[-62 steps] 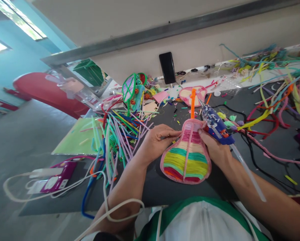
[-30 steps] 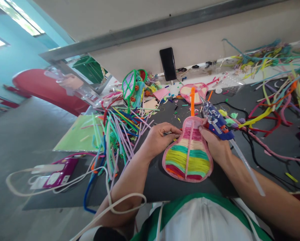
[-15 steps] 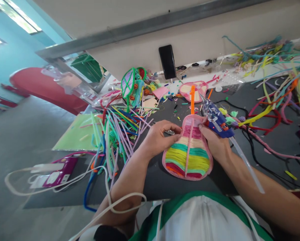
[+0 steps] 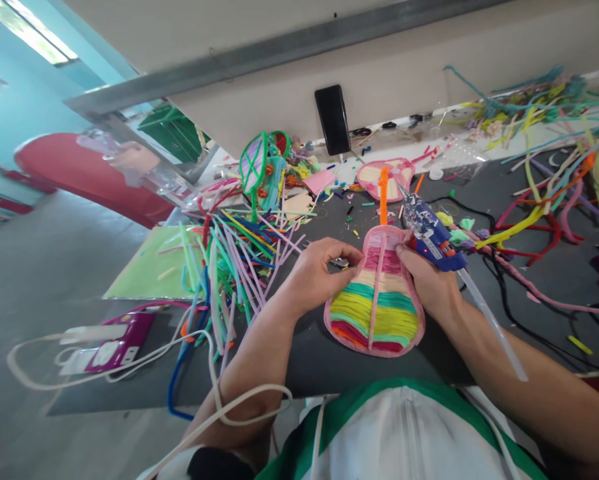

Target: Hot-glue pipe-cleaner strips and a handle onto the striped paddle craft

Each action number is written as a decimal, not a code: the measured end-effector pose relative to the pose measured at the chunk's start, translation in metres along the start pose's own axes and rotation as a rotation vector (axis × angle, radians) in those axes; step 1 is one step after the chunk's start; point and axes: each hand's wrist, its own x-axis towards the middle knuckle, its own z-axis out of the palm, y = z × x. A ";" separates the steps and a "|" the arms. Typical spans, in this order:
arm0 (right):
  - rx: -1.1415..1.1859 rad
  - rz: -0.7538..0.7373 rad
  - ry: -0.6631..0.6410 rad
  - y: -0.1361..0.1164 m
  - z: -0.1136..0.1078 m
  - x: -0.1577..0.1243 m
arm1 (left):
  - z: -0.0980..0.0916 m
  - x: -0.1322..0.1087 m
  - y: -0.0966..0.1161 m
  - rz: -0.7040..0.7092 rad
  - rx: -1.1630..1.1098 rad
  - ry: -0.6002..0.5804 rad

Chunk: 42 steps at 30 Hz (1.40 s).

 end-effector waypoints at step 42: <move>-0.074 -0.031 0.024 0.007 -0.002 -0.001 | 0.008 0.000 0.000 -0.079 -0.043 0.035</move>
